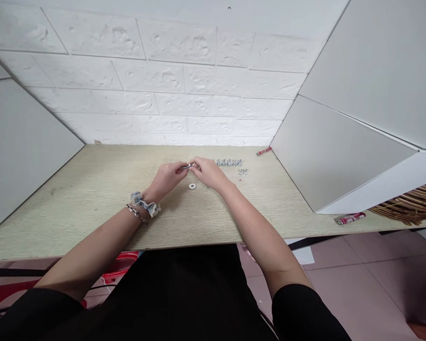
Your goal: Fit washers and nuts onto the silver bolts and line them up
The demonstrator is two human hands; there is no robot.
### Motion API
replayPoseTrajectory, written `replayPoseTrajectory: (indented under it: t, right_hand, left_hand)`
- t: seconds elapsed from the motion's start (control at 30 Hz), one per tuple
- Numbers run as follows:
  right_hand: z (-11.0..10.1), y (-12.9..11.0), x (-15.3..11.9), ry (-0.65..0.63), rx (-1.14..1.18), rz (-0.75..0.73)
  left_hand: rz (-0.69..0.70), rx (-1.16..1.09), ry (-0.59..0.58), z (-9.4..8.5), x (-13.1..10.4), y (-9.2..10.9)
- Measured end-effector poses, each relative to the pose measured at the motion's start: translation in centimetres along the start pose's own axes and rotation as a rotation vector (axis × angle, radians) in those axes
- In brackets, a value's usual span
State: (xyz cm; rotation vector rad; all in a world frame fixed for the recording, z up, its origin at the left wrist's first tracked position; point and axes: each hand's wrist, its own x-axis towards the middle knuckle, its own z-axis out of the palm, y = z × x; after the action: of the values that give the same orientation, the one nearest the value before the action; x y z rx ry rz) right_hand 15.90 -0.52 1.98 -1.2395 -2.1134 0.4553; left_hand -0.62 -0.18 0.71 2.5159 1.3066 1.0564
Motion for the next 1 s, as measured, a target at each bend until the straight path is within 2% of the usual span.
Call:
replayPoseTrajectory:
  t: [0.33, 0.53, 0.67, 1.0]
  right_hand:
    - [0.07, -0.1, 0.03, -0.071, -0.113, 0.013]
    - [-0.24, -0.21, -0.19, -0.005, -0.109, 0.034]
    - [-0.34, -0.18, -0.24, -0.013, -0.075, 0.008]
    - [-0.09, 0.1, -0.07, -0.003, -0.088, -0.065]
  left_hand:
    - [0.034, 0.007, -0.018, -0.07, -0.04, 0.1]
    - [0.034, 0.019, 0.019, -0.16, 0.15, -0.31]
    - [0.031, 0.034, 0.036, -0.14, 0.19, -0.54]
    - [0.049, 0.032, 0.005, -0.27, 0.1, -0.31]
